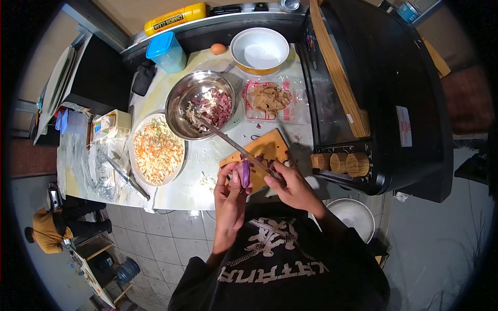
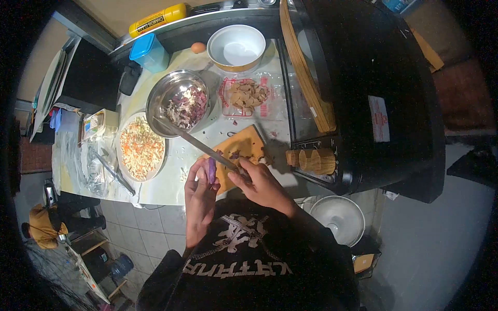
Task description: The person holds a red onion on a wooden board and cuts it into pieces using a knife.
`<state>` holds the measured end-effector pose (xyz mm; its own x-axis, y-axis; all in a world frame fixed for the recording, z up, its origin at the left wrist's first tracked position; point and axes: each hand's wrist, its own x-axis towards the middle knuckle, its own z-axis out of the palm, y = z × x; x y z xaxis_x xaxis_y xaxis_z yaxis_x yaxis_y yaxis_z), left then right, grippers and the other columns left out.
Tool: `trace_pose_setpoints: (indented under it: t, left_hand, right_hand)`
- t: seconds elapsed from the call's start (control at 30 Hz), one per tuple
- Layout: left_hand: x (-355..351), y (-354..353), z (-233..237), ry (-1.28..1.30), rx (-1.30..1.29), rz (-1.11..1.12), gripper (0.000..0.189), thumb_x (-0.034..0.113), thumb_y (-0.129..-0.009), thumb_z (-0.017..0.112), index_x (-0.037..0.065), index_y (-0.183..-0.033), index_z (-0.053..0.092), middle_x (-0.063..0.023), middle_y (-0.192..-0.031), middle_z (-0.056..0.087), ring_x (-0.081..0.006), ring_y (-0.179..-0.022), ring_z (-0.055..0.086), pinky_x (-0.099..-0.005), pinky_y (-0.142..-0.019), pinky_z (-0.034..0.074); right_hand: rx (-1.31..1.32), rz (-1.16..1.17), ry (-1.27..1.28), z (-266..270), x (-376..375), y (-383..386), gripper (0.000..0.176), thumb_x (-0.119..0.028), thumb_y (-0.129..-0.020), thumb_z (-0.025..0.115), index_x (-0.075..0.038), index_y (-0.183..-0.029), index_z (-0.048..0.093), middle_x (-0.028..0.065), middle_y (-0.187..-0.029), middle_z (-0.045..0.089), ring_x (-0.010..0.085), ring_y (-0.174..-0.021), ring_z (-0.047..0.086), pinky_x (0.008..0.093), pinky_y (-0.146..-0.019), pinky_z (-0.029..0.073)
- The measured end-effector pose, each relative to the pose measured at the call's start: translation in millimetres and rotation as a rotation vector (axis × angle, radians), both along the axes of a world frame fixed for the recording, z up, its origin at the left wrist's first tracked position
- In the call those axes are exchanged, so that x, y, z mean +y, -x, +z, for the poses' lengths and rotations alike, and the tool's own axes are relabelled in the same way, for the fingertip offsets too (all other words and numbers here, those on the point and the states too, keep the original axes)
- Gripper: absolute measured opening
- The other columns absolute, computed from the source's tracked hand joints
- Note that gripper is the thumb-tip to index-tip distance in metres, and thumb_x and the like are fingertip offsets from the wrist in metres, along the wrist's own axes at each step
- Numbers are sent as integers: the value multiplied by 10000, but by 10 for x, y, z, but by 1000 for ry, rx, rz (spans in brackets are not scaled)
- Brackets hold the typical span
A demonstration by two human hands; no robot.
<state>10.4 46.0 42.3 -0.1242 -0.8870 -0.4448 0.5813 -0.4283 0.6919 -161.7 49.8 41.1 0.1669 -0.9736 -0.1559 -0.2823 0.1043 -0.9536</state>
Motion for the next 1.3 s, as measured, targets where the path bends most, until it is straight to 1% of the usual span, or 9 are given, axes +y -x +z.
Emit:
trace_pose_setpoints:
  t: [0.17,0.37,0.47,0.57,0.63,0.77,0.83,1.17,1.3]
  left_hand:
    - [-9,-39,-36,4,-16,-32,289,212,-937,555,45,-1172,538,-37,-1013,605,-99,-800,547,-242,-687,448]
    - [-10,-66,-20,-19,-23,-194,271,221,-953,528,30,-1139,574,-31,-1011,608,-77,-788,531,-220,-678,436]
    - [-12,-88,-30,-11,9,-246,284,218,-961,513,15,-1151,572,-25,-1006,609,-68,-783,524,-215,-677,435]
    - [-20,-107,-11,-17,-48,-254,409,295,-952,513,-34,-1194,533,-58,-1018,602,-92,-780,502,-230,-675,410]
    - [-34,-120,-12,-35,-6,-244,333,227,-963,507,-5,-1198,551,-33,-1028,611,-64,-785,526,-206,-693,443]
    - [-56,-111,24,-4,23,-235,378,236,-970,490,-22,-1245,518,-46,-1058,610,-66,-802,542,-203,-708,453]
    - [-57,-103,29,14,47,-236,409,240,-975,477,-34,-1278,485,-58,-1080,608,-70,-819,558,-203,-733,468]
    - [-48,-59,68,-1,93,-240,410,201,-985,442,19,-1351,419,-78,-1183,564,-81,-866,579,-209,-797,495]
    - [-20,-19,73,24,41,-216,424,202,-985,434,49,-1378,389,-82,-1207,547,-109,-894,593,-231,-821,506]
  right_hand:
    - [-59,-41,13,-37,0,-8,204,-172,-902,585,14,-912,502,42,-646,458,100,-570,396,281,-515,342]
    - [-176,-89,49,-76,-94,-59,139,-137,-916,575,-18,-860,529,-53,-575,426,9,-528,342,214,-457,255]
    - [-294,-103,-21,-65,-101,-69,194,-196,-925,585,-8,-877,577,-83,-635,434,8,-563,343,212,-477,271]
    - [-408,-88,-193,-83,-93,-67,184,-195,-927,584,-17,-883,591,-95,-660,448,5,-579,357,205,-482,276]
    - [-425,-74,-233,-85,-88,-76,190,-198,-929,582,-29,-843,585,-93,-644,436,4,-564,347,209,-470,269]
    - [-475,-70,-270,-146,-44,-85,194,-206,-938,566,-41,-835,556,-92,-606,413,4,-510,337,211,-431,257]
    - [-650,-87,-384,-110,-37,-91,197,-222,-949,547,-55,-846,527,-89,-571,388,5,-455,326,211,-392,239]
    - [-570,-138,-321,-162,-55,-111,217,-257,-955,534,-58,-868,520,-77,-564,393,10,-433,342,206,-370,252]
    - [-481,-134,-270,-172,-70,-131,237,-260,-949,547,-27,-903,551,-53,-612,451,23,-508,408,204,-437,308]
